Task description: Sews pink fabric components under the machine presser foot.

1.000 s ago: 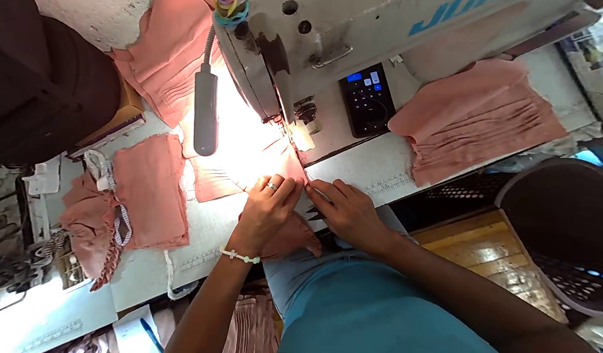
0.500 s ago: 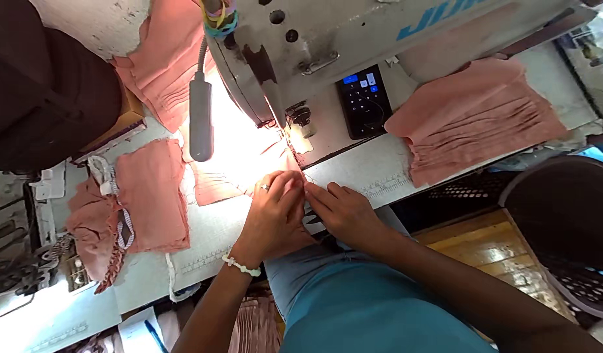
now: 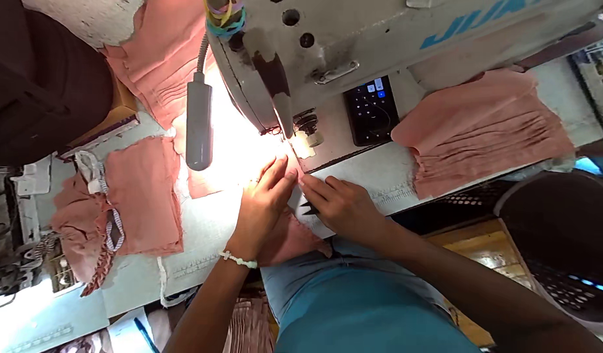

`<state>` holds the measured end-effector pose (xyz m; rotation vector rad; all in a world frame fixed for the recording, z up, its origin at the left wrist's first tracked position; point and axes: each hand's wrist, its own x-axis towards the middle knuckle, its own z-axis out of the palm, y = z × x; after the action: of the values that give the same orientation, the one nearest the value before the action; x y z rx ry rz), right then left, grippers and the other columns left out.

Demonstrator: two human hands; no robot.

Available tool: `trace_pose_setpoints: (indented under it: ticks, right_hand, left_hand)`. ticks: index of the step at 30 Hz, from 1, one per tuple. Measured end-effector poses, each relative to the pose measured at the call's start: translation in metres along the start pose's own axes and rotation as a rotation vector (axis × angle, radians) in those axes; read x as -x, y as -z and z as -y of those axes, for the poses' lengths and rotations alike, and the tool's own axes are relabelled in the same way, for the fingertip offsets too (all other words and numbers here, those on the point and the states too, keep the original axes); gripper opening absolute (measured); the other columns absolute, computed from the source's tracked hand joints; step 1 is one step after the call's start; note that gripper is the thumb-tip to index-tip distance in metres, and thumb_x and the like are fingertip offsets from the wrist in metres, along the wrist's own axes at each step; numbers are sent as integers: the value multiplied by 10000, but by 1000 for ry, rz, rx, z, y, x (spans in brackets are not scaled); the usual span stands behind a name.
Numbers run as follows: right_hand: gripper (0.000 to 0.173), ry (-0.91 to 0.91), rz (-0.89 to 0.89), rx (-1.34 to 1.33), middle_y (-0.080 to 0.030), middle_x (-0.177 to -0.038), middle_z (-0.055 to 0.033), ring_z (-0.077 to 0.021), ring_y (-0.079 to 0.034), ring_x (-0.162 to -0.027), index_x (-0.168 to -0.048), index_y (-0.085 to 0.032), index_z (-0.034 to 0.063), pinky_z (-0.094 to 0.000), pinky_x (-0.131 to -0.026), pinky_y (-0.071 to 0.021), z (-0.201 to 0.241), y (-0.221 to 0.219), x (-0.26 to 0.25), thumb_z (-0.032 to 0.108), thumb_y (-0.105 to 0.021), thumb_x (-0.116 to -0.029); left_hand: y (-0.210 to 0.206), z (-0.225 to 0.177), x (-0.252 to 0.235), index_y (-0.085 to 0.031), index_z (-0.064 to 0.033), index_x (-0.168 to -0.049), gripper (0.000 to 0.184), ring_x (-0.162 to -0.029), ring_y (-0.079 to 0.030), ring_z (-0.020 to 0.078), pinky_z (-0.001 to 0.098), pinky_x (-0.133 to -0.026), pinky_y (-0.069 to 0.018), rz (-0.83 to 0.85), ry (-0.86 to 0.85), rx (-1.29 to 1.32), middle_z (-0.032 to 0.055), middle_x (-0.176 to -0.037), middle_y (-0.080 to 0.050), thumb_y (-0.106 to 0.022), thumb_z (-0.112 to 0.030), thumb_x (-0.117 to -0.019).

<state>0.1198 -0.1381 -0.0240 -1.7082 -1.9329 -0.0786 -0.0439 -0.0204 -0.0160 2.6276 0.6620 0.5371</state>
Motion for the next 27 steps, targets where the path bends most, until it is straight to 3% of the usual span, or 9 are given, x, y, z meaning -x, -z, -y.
trace_pose_setpoints:
  ticks: [5,8,13,19,23,27]
  right_hand:
    - [200,3,-11,-30,-740,-1187,-124,-279,-716,-790,-1041,-776,25,-373,-566,-549,-16,-7,-25,42,-674,-870]
    - [213,-12,6,-45,-734,-1202,-136,-283,-720,-768,-1041,-773,14,-385,-579,-564,-20,-9,-35,27,-694,-844]
    - [233,-22,33,-37,-722,-1235,-136,-273,-715,-746,-1059,-768,8,-385,-580,-565,-21,-8,-40,22,-711,-834]
    - [289,-25,53,5,-714,-1269,-115,-282,-723,-828,-1123,-762,20,-385,-635,-575,-21,-8,-36,35,-723,-837]
    - [233,-19,43,-9,-731,-1204,-119,-280,-717,-770,-1074,-765,23,-389,-590,-567,-25,-8,-41,15,-690,-854]
    - [228,-35,67,8,-733,-1218,-113,-276,-714,-732,-1083,-764,41,-397,-573,-559,-31,-10,-50,29,-681,-871]
  left_hand:
    - [7,18,-22,-719,-19,-1202,265,-1268,-636,285,437,-1072,-497,12,4,-7,154,-1340,-670,-614,-164,-1007]
    - [9,24,-31,-719,-13,-1168,266,-1236,-652,246,405,-1079,-491,21,53,-14,124,-1294,-695,-598,-204,-1028]
    - [8,28,-35,-739,-32,-1145,254,-1236,-654,250,414,-1067,-496,26,51,-28,119,-1308,-692,-589,-201,-1030]
    - [4,30,-29,-748,-3,-1136,225,-1218,-664,289,407,-1045,-512,-60,-108,-73,162,-1269,-703,-610,-102,-988]
    - [5,34,-32,-751,-11,-1123,212,-1223,-657,250,371,-1069,-495,-40,-98,-52,129,-1264,-710,-608,-98,-993]
    - [11,32,-42,-735,-3,-1159,227,-1158,-689,243,368,-1019,-526,32,2,-24,132,-1254,-710,-590,-94,-1010]
